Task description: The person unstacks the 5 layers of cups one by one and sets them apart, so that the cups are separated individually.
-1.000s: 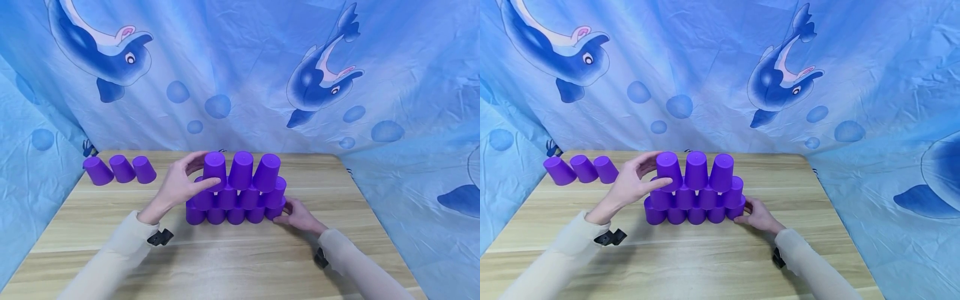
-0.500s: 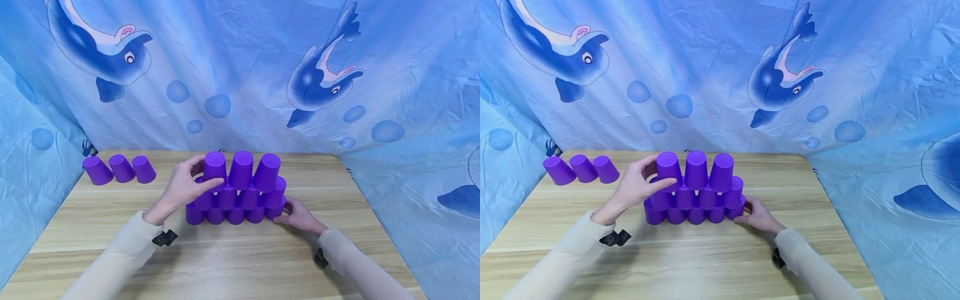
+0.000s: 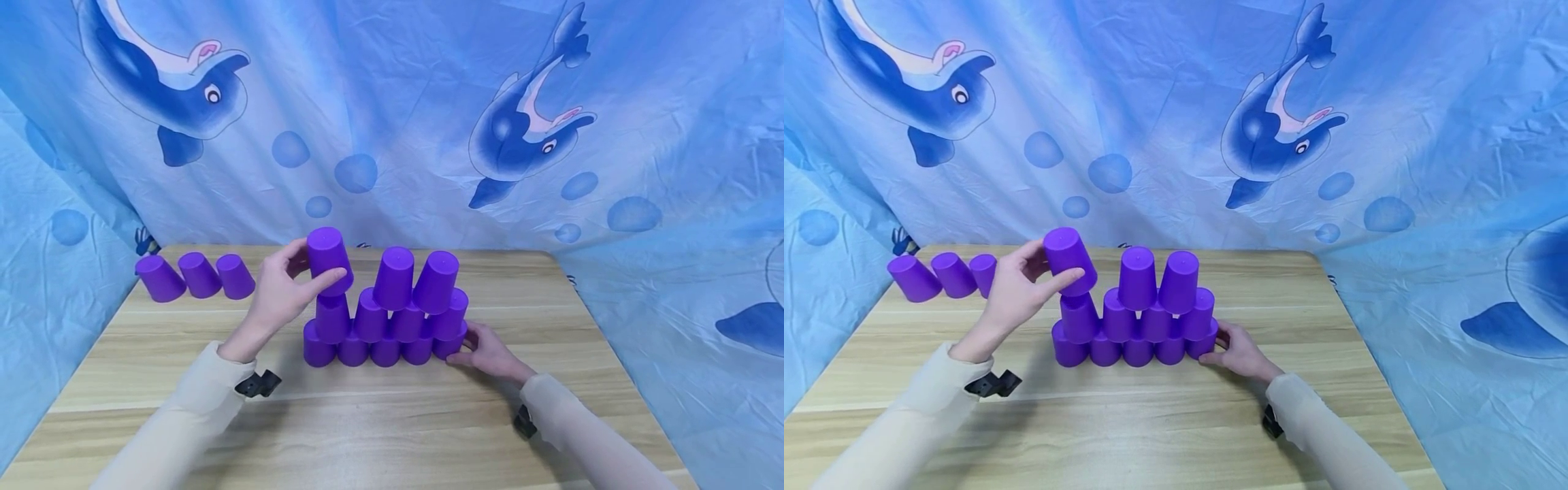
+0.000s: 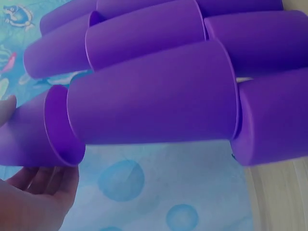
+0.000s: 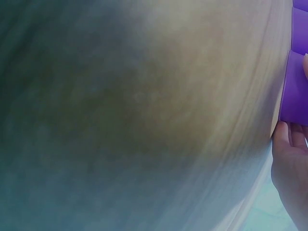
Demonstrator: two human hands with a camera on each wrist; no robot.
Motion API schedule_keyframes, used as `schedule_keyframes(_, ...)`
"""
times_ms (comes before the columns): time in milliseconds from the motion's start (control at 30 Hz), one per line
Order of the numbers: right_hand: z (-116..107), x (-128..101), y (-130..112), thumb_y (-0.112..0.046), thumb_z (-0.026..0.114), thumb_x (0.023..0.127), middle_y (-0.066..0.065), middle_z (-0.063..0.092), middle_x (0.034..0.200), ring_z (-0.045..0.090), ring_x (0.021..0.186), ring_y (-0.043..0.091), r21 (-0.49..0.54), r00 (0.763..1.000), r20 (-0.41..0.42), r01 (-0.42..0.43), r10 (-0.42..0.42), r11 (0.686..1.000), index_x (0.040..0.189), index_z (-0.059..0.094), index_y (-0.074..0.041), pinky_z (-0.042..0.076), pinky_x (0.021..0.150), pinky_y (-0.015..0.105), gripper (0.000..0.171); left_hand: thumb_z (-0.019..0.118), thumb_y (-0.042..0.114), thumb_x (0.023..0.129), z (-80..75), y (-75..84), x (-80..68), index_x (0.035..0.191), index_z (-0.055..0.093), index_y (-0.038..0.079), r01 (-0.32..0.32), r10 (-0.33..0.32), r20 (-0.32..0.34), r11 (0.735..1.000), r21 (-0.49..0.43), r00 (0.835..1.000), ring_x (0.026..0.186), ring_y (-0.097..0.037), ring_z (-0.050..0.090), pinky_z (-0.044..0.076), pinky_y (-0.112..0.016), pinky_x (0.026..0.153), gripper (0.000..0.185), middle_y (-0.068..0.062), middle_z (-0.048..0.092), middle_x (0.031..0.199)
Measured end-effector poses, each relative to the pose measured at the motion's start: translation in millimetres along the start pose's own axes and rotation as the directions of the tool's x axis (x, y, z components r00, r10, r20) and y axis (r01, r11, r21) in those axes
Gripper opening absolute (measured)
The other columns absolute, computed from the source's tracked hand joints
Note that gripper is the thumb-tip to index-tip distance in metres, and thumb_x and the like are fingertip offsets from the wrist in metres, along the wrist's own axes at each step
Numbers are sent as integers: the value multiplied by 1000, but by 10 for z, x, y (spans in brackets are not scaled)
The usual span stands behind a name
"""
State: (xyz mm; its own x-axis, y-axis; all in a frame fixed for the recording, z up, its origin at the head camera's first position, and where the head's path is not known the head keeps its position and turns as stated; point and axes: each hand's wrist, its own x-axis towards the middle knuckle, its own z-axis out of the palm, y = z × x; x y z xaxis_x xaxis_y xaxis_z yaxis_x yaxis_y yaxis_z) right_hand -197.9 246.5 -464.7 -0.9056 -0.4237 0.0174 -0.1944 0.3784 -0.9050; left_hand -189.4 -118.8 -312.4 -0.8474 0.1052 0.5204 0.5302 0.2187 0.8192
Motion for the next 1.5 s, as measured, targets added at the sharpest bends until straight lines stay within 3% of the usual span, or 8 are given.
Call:
schedule_keyframes(200, -2, 5, -3, 9, 79, 71, 13, 60, 121, 55, 116, 28, 1, 1000, -2, 2, -2, 1000, 125, 55, 3, 40, 102, 43, 59, 78, 6, 79, -100, -112, 51, 115, 62, -4, 39, -36, -89, 999, 23, 995, 91, -17, 64, 52, -31, 85, 40, -15, 67, 100)
schedule_keyframes(433, -3, -15, -30, 8, 79, 72, 13, 60, 122, 54, 116, 28, -12, 1000, -7, -15, 15, 1000, 125, 55, 3, 40, 102, 42, 59, 80, 31, 78, -201, -662, 117, 114, 66, 9, 124, -106, -162, 987, 105, 981, 93, -19, 64, 52, -30, 86, 44, -7, 69, 101)
schedule_keyframes(500, -3, -17, -32, 8, 79, 72, 14, 60, 122, 54, 117, 29, -18, 1000, -8, -18, 17, 1000, 126, 55, 3, 40, 102, 42, 59, 79, 32, 79, -216, -734, 114, 115, 65, 7, 150, -128, -169, 981, 127, 977, 95, -21, 64, 51, -34, 88, 46, -9, 68, 101)
schedule_keyframes(933, -8, -6, -13, 7, 79, 71, 14, 59, 123, 53, 118, 29, 2, 1000, 0, -1, 1, 1000, 126, 55, 3, 39, 103, 43, 60, 76, 40, 81, -337, -1369, 20, 118, 60, 3, 350, -299, -204, 888, 297, 932, 105, -34, 60, 47, -46, 93, 54, -20, 64, 111)
schedule_keyframes(1233, -5, -4, -9, 7, 80, 71, 14, 59, 123, 53, 118, 29, -1, 1000, -1, -6, 6, 1000, 126, 55, 3, 39, 102, 43, 61, 76, 36, 82, -372, -1645, -16, 123, 58, 2, 408, -348, -226, 851, 331, 910, 104, -36, 60, 46, -47, 92, 56, -23, 63, 114)
schedule_keyframes(1500, 4, -4, -37, 7, 79, 71, 14, 59, 123, 54, 117, 30, 3, 1000, -3, -11, 11, 1000, 126, 55, 3, 40, 102, 43, 60, 76, 32, 83, -438, -1824, -50, 129, 53, -3, 474, -414, -246, 828, 299, 877, 110, -39, 57, 35, -50, 102, 61, -26, 59, 120)
